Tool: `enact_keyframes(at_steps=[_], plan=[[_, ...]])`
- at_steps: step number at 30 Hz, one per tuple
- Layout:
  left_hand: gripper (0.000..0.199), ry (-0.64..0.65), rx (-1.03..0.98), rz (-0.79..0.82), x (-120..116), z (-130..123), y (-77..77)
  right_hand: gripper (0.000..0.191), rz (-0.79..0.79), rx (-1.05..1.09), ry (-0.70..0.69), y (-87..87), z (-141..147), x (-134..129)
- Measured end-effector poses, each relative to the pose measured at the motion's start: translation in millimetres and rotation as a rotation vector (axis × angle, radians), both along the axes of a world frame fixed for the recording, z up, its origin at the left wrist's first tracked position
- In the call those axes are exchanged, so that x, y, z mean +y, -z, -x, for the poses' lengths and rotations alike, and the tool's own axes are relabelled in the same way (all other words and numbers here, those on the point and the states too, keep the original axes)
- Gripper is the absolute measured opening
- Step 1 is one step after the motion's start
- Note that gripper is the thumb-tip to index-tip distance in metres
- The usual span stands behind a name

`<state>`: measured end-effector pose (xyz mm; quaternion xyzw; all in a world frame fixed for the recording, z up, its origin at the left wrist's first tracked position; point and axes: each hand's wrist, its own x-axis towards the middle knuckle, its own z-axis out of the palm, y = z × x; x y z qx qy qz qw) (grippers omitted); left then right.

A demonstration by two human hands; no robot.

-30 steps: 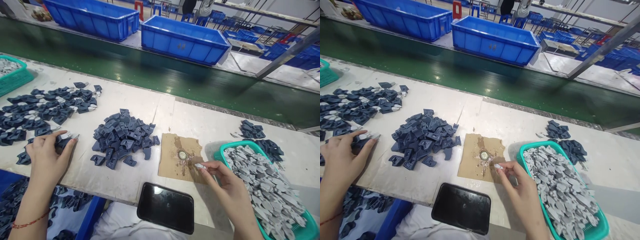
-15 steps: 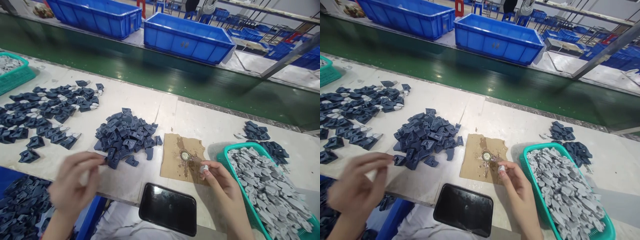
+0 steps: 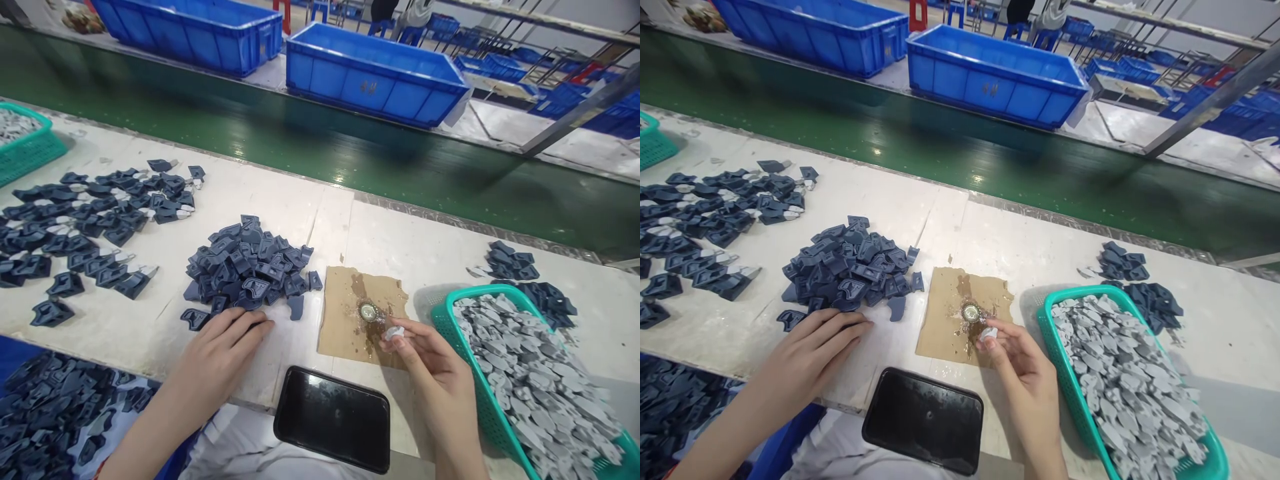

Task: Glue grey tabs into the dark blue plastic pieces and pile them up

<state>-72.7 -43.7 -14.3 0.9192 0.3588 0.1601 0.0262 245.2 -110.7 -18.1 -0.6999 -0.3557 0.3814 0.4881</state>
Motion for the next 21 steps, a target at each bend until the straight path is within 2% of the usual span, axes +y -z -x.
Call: enact_keyframes(at_steps=[4, 7, 11, 17, 21], plan=[[0.041, -0.008, 0.008, 0.084, 1, 6, -1.8, 0.027, -0.032, 0.088, 0.017, -2.2, 0, 5], [0.046, 0.0, 0.01, 0.094, 2, 10, -1.3, 0.027, -0.066, 0.064, 0.008, -3.3, 0, 7], [0.038, 0.037, 0.006, 0.048, 5, 10, -1.8, 0.028, -0.083, 0.007, 0.05, -0.6, 0, 8], [0.027, 0.038, -0.041, -0.016, 6, 2, -5.4, 0.029, -0.082, 0.063, 0.028, 0.1, 1, 8], [0.014, 0.022, -0.2, 0.063, 4, -7, -7.2, 0.032, -0.042, 0.045, 0.053, -8.2, 4, 8]])
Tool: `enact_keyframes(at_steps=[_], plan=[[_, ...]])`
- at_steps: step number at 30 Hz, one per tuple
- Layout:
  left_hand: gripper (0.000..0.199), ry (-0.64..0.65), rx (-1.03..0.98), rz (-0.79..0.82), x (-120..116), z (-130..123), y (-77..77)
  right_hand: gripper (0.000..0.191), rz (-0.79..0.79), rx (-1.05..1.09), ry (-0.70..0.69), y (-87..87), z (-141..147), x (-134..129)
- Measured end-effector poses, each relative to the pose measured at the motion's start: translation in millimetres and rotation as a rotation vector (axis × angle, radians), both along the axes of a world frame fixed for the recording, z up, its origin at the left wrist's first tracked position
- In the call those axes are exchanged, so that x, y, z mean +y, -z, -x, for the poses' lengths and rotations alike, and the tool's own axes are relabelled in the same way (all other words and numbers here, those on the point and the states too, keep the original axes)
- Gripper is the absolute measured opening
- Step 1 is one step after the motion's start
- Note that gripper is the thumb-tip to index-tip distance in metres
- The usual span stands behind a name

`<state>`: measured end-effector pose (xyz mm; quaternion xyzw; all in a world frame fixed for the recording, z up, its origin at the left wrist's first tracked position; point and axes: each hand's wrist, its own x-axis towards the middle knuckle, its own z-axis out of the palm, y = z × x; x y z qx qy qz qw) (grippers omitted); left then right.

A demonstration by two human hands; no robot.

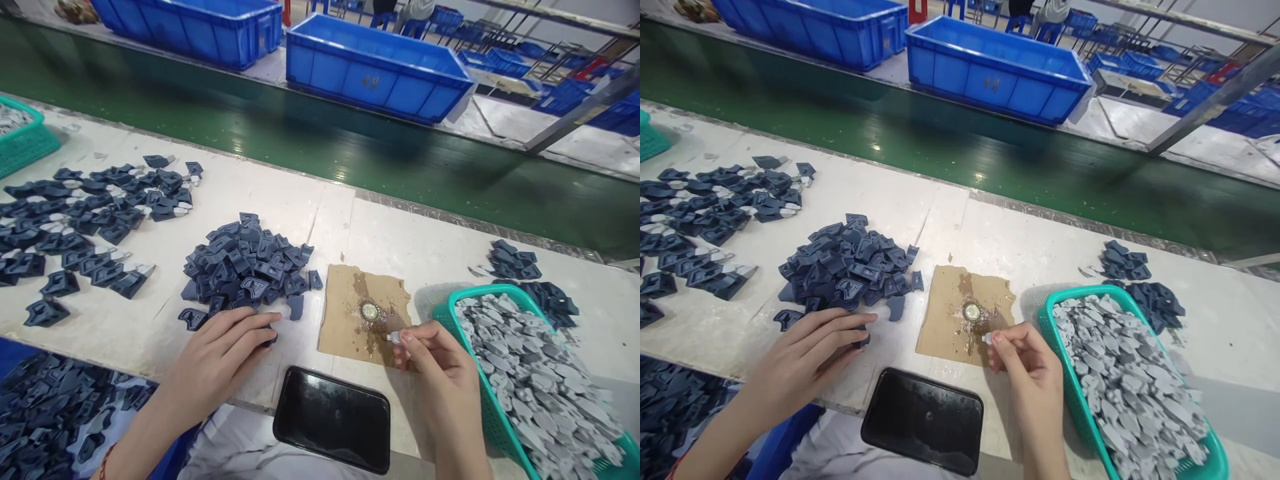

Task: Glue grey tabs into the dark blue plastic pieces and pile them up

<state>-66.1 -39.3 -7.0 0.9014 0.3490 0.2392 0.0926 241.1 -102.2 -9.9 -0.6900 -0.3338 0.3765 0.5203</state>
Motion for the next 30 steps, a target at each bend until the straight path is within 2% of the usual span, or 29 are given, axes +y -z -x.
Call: enact_keyframes(at_steps=[3, 6, 11, 14, 17, 23, 30], plan=[[0.015, -0.003, -0.197, 0.193, -4, -9, 1.3, 0.033, 0.017, -0.125, 0.005, -6.1, 0, 3], [0.018, -0.03, -0.364, 0.437, -11, -22, 4.3, 0.034, 0.023, -0.307, -0.05, -8.6, -3, 10], [0.019, -0.184, -0.533, 0.85, -19, -50, 9.5, 0.032, 0.02, -0.532, -0.224, -5.1, -2, 24], [0.023, -0.243, -0.629, 1.009, -20, -62, 12.9, 0.034, 0.004, -0.583, -0.29, -0.9, 0, 29], [0.022, -0.235, -0.686, 1.08, -20, -68, 15.8, 0.033, -0.001, -0.638, -0.304, 2.2, 2, 30], [0.019, -0.204, -0.741, 1.094, -16, -69, 17.3, 0.031, -0.014, -0.691, -0.305, 3.2, 2, 29], [0.023, -0.239, -0.672, 1.145, -16, -69, 12.1, 0.029, -0.035, -0.727, -0.29, 3.0, 2, 28]])
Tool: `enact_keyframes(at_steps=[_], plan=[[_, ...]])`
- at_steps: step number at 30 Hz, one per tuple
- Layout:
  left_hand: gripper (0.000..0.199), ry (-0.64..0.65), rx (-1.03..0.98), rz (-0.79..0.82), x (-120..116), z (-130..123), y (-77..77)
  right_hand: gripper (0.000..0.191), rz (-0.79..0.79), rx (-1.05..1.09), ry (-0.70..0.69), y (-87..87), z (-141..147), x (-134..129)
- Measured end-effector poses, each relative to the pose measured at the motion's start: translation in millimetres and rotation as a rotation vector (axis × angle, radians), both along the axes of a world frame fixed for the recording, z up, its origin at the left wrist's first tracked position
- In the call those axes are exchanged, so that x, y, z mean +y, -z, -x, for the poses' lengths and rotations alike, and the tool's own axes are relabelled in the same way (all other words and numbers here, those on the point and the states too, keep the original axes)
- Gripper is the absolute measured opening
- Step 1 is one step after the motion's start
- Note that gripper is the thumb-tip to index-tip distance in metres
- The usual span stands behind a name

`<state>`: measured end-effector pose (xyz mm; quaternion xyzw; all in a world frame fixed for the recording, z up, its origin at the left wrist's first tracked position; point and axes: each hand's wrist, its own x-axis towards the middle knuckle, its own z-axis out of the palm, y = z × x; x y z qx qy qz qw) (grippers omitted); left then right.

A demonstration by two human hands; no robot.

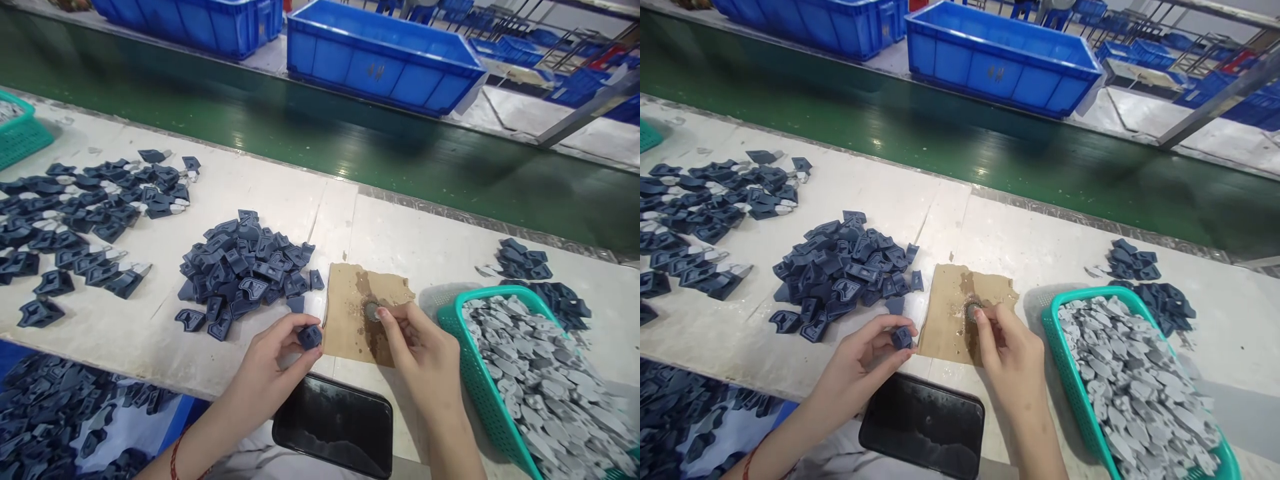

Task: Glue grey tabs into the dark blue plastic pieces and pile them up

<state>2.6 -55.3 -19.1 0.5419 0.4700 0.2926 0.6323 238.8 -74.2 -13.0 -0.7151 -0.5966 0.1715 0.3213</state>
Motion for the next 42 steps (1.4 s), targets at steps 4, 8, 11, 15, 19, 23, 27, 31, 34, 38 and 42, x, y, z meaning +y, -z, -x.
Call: enact_keyframes(at_steps=[4, 8, 11, 15, 19, 23, 27, 31, 34, 38, 42], plan=[[0.026, 0.005, 0.024, -0.027, -1, 1, 1.9, 0.033, 0.031, 0.001, -0.003, 0.1, 0, 1], [0.025, 0.019, 0.074, -0.132, 0, 2, 3.0, 0.031, 0.004, 0.015, 0.019, 0.6, 0, 1], [0.024, 0.021, 0.102, -0.161, 1, 1, 2.9, 0.031, 0.008, 0.01, 0.008, 1.1, 0, 0], [0.023, 0.023, 0.102, -0.164, 0, 0, 2.5, 0.03, 0.006, 0.027, 0.009, 1.6, 0, -1], [0.022, 0.037, 0.09, -0.158, 1, -1, 1.1, 0.031, 0.026, 0.023, -0.01, 2.2, 0, 0], [0.02, 0.061, 0.089, -0.156, 2, -1, -0.7, 0.034, 0.055, 0.036, -0.013, 1.5, 1, 0], [0.02, 0.104, 0.115, -0.131, 1, 1, -2.7, 0.037, 0.111, 0.104, -0.015, 1.0, 1, -2], [0.02, 0.142, 0.142, -0.136, 0, 3, -4.6, 0.035, 0.105, 0.246, 0.017, 0.1, 0, -4], [0.021, 0.163, 0.137, -0.153, 1, 4, -5.2, 0.033, 0.031, 0.409, 0.092, -3.7, 1, -3], [0.023, 0.176, 0.138, -0.171, 2, 3, -5.7, 0.035, 0.068, 0.686, 0.115, -9.3, 8, -1], [0.021, 0.191, 0.151, -0.189, 3, 1, -4.7, 0.034, 0.048, 0.871, 0.102, -10.5, 19, -1]])
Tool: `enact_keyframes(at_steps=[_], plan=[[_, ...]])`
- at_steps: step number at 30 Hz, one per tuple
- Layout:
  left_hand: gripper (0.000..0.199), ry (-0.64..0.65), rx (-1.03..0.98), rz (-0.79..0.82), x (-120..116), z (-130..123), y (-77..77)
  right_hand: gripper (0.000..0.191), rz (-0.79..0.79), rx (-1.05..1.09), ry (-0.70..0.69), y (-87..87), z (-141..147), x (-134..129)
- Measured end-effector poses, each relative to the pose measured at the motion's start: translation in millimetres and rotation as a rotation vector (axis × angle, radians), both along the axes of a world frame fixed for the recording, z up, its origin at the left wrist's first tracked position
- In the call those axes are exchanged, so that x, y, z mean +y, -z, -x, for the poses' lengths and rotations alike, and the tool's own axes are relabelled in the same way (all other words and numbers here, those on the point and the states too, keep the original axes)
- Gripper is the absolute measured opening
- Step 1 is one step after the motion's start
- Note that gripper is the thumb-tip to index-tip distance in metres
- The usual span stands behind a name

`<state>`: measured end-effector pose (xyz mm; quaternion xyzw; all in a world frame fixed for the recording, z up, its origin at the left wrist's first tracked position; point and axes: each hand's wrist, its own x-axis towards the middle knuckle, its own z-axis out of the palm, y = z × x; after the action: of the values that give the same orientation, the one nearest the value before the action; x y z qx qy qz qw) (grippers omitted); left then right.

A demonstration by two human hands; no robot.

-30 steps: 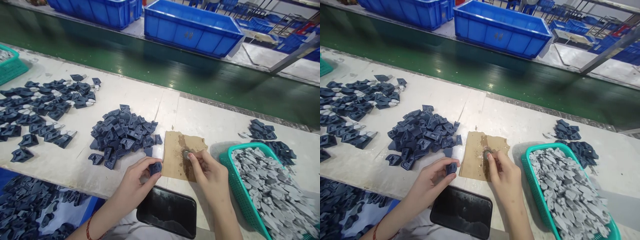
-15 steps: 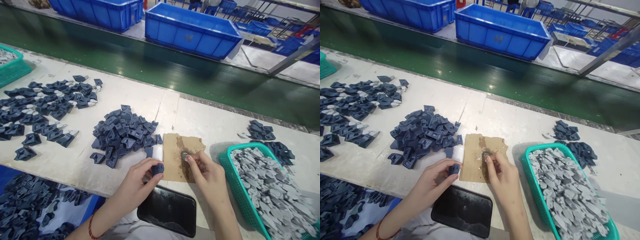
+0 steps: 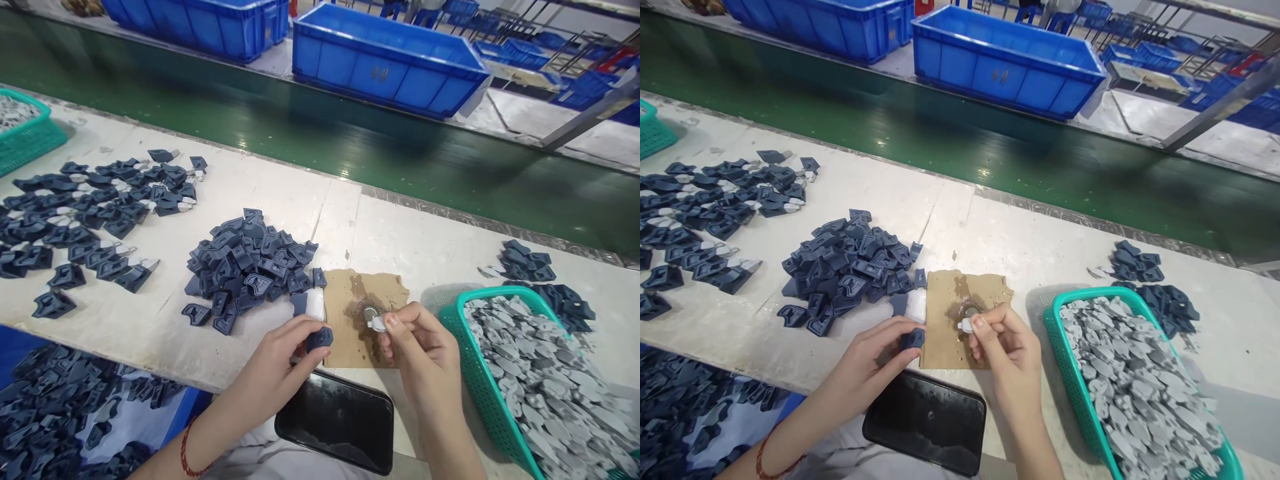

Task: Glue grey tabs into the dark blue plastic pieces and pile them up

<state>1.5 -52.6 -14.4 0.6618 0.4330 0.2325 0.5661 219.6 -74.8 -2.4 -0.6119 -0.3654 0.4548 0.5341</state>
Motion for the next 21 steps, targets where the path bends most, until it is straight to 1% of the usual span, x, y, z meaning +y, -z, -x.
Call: enact_keyframes(at_steps=[2, 6, 9, 13, 21], plan=[[0.02, 0.003, 0.001, -0.018, 0, -1, 1.2, 0.032, -0.022, 0.013, -0.024, -0.1, 7, -1], [0.019, 0.015, -0.003, -0.035, 1, -1, 3.7, 0.031, -0.004, -0.006, -0.128, -0.5, 20, -1], [0.02, 0.019, 0.0, -0.038, 1, -1, 4.0, 0.032, -0.01, -0.017, -0.164, 0.2, 26, 0], [0.02, 0.025, 0.012, -0.031, 2, -2, 1.5, 0.031, -0.013, -0.035, -0.212, 3.8, 27, -2], [0.023, 0.033, 0.0, -0.008, 2, -2, 0.3, 0.034, 0.053, -0.086, -0.279, 13.3, 28, -6]])
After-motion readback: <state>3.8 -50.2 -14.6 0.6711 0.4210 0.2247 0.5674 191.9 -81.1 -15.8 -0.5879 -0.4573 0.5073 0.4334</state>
